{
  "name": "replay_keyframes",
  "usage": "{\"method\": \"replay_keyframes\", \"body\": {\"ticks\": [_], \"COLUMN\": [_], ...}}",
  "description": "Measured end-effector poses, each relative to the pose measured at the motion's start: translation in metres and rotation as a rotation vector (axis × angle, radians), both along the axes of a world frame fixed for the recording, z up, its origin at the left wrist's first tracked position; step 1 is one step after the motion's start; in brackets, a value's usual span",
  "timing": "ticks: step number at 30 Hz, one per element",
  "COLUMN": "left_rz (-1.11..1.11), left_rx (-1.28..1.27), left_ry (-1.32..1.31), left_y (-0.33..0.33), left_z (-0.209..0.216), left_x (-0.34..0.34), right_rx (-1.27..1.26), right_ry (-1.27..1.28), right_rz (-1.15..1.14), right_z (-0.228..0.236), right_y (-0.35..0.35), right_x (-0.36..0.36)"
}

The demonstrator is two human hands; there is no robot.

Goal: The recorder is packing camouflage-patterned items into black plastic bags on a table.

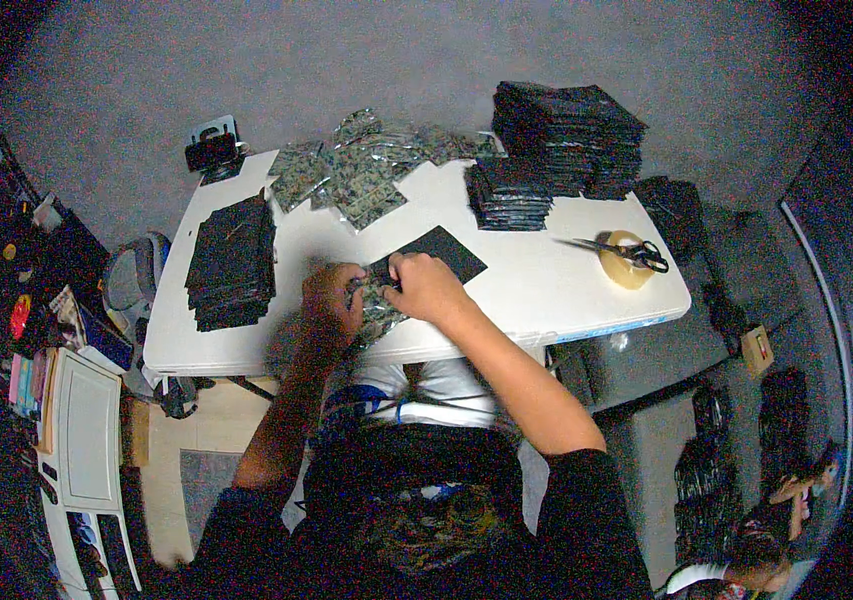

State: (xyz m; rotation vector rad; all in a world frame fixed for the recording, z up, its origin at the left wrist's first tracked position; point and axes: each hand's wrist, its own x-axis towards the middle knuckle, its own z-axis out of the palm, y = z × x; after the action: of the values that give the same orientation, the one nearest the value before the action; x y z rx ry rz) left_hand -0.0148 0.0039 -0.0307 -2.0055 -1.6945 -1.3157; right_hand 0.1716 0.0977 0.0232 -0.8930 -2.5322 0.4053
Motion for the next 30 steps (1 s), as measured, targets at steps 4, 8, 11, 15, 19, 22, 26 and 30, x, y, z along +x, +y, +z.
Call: {"method": "replay_keyframes", "body": {"ticks": [4,8,11,15,19,22,26,30], "left_rz": [-0.097,-0.074,-0.106,-0.091,-0.096,-0.184,-0.166,-0.096], "left_rx": [-0.086,-0.116,-0.195,-0.174,-0.143,-0.118,-0.055,-0.236], "left_ry": [0.066,0.261,0.207,0.167,0.142,0.027,0.022,0.123], "left_y": [-0.022,-0.046,-0.049,-0.034,-0.017,-0.006,-0.026,-0.045], "left_z": [0.017,0.035,0.034,0.018,0.006,0.001,0.022,0.037], "left_x": [0.006,0.010,0.012,0.007,0.002,-0.001,0.006,0.004], "right_rx": [0.030,0.090,0.137,0.267,0.354,0.369,0.338,0.286], "right_ry": [0.005,0.014,0.014,0.078,0.104,0.160,0.127,0.138], "right_rz": [-0.043,-0.034,-0.034,-0.020,-0.039,-0.008,-0.031,-0.049], "right_z": [0.008,0.010,0.011,0.014,0.017,0.018,0.012,0.011], "right_y": [-0.003,-0.004,-0.009,-0.018,-0.025,-0.028,-0.021,-0.017], "right_x": [-0.001,-0.004,-0.008,-0.017,-0.022,-0.026,-0.018,-0.015]}}
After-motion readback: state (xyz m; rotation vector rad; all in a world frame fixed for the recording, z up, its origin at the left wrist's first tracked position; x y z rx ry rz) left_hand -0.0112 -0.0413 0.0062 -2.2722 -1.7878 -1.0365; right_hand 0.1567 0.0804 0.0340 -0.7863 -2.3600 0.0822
